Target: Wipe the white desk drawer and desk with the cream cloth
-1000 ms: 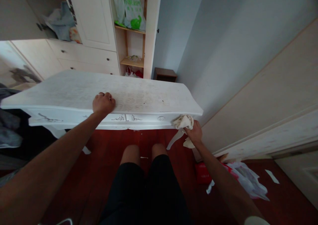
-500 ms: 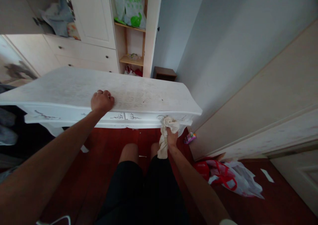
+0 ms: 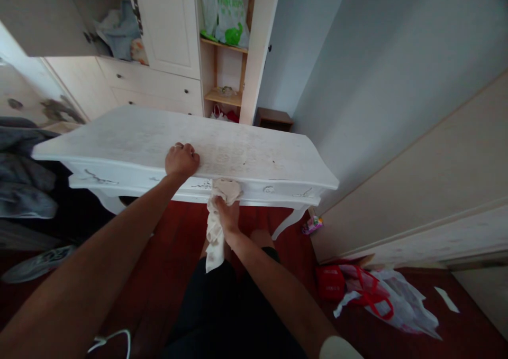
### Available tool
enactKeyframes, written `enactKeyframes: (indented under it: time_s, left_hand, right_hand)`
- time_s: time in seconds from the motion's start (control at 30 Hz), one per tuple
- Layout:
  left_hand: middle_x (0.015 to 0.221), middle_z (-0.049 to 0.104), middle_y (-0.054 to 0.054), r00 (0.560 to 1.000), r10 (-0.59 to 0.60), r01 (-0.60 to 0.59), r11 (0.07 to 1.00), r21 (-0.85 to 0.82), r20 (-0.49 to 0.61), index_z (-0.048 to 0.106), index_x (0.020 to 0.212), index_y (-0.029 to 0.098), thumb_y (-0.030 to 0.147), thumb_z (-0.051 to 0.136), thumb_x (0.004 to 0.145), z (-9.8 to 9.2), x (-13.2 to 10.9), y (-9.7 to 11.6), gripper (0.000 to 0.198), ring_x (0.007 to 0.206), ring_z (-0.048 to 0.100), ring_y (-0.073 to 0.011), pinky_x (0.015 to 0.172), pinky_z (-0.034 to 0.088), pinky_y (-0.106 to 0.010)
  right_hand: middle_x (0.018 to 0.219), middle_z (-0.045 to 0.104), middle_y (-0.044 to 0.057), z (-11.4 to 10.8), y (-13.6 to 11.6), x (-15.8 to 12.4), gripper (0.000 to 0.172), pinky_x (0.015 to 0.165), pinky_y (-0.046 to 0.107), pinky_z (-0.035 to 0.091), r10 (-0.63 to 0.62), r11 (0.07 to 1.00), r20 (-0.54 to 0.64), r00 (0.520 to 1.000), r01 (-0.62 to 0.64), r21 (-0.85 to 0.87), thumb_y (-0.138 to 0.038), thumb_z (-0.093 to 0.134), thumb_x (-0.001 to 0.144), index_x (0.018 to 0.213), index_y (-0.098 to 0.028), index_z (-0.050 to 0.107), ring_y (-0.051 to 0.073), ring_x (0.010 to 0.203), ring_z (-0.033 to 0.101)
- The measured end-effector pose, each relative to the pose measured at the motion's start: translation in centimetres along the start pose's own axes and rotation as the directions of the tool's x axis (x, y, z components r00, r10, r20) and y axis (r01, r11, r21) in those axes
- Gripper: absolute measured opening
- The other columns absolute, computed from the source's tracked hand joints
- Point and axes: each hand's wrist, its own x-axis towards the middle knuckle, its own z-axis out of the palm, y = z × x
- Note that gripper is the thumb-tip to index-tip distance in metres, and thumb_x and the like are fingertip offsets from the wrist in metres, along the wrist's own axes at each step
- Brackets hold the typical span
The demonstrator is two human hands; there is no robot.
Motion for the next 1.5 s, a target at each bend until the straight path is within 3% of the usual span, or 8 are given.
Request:
enactKeyframes:
  time_s: [0.13, 0.27, 0.5, 0.63, 0.8, 1.03, 1.3, 1.5]
  left_hand:
    - [0.125, 0.062, -0.025, 1.000, 0.009, -0.009, 1.000, -0.028, 0.003, 0.069, 0.121, 0.010, 0.029, 0.040, 0.092, 0.0, -0.1, 0.0, 0.045, 0.118, 0.057, -0.0391, 0.099, 0.045, -0.047]
    - [0.125, 0.061, -0.026, 1.000, 0.007, -0.007, 0.998, -0.061, -0.002, 0.070, 0.120, 0.010, 0.028, 0.041, 0.092, 0.0, -0.2, -0.1, 0.044, 0.117, 0.057, -0.0392, 0.099, 0.045, -0.049]
    - [0.124, 0.061, -0.025, 1.000, 0.007, -0.007, 0.998, -0.061, -0.006, 0.070, 0.120, 0.011, 0.029, 0.040, 0.092, -0.1, -0.2, 0.0, 0.045, 0.117, 0.056, -0.0391, 0.098, 0.045, -0.050]
    - [0.124, 0.062, -0.024, 1.000, 0.009, -0.009, 0.998, -0.059, -0.003, 0.070, 0.120, 0.011, 0.029, 0.040, 0.092, -0.2, -0.2, 0.0, 0.045, 0.117, 0.056, -0.0387, 0.098, 0.045, -0.049]
    - [0.124, 0.062, -0.024, 1.000, 0.004, -0.004, 0.999, -0.046, -0.003, 0.070, 0.119, 0.011, 0.030, 0.041, 0.092, -0.2, -0.2, 0.0, 0.044, 0.117, 0.057, -0.0386, 0.098, 0.046, -0.048]
    - [0.123, 0.063, -0.024, 1.000, 0.006, -0.006, 1.000, -0.025, -0.004, 0.070, 0.119, 0.012, 0.029, 0.042, 0.092, -0.3, -0.2, -0.1, 0.043, 0.117, 0.057, -0.0371, 0.099, 0.045, -0.046]
    - [0.124, 0.062, -0.026, 1.000, 0.013, -0.013, 1.000, 0.015, 0.026, 0.069, 0.122, 0.008, 0.028, 0.040, 0.094, -0.4, 0.0, -0.1, 0.046, 0.117, 0.059, -0.0387, 0.099, 0.046, -0.047]
    - [0.122, 0.063, -0.025, 1.000, -0.001, 0.001, 1.000, 0.015, 0.017, 0.070, 0.120, 0.010, 0.027, 0.042, 0.093, -0.4, 0.1, -0.1, 0.043, 0.115, 0.060, -0.0384, 0.098, 0.047, -0.046]
  right_hand:
    - [0.128, 0.065, 0.017, -2.0, -1.4, 0.5, 0.043, 0.091, 0.040, 0.058, -0.164, 0.753, 0.215, 0.963, 0.263, -0.603, -0.035, 0.067, 0.090, 0.128, -0.018, 0.064, 0.029, 0.115, 0.066]
    - [0.132, 0.062, 0.016, -4.0, -2.9, 1.1, 0.041, 0.085, 0.038, 0.058, -0.164, 0.474, 0.468, 0.868, 0.486, -0.734, -0.029, 0.060, 0.094, 0.135, -0.024, 0.064, 0.029, 0.110, 0.068]
    - [0.112, 0.074, 0.012, -7.0, -7.3, 2.8, 0.043, 0.078, 0.039, 0.057, 0.058, 0.479, 0.546, 0.836, 0.457, -0.749, -0.037, 0.076, 0.079, 0.120, -0.024, 0.072, 0.031, 0.096, 0.073]
    - [0.101, 0.076, 0.007, -11.9, -9.2, 4.8, 0.035, 0.081, 0.036, 0.057, -0.078, 0.625, 0.572, 0.816, 0.487, -0.610, -0.036, 0.080, 0.074, 0.105, -0.021, 0.075, 0.027, 0.094, 0.072]
    - [0.104, 0.074, 0.012, -18.2, -12.1, 10.9, 0.052, 0.090, 0.048, 0.057, -0.470, 0.739, 0.183, 0.864, 0.498, -0.454, -0.050, 0.078, 0.076, 0.111, -0.012, 0.070, 0.029, 0.099, 0.070]
    - [0.126, 0.064, 0.019, -20.1, -14.0, 21.7, 0.052, 0.110, 0.049, 0.047, -0.673, 0.739, -0.396, 0.624, 0.562, -0.370, -0.045, 0.060, 0.093, 0.129, -0.007, 0.061, 0.026, 0.126, 0.060]
    - [0.132, 0.062, 0.023, -19.8, -8.3, 18.6, 0.041, 0.111, 0.048, 0.046, -0.369, 0.425, 0.125, 0.921, 0.287, -0.859, -0.031, 0.068, 0.089, 0.122, -0.008, 0.069, 0.036, 0.127, 0.056]
    - [0.144, 0.058, 0.025, -21.3, -8.1, 19.7, 0.060, 0.113, 0.048, 0.044, -0.263, 0.366, 0.375, 0.889, 0.451, -0.814, -0.035, 0.072, 0.086, 0.139, -0.008, 0.062, 0.039, 0.130, 0.056]
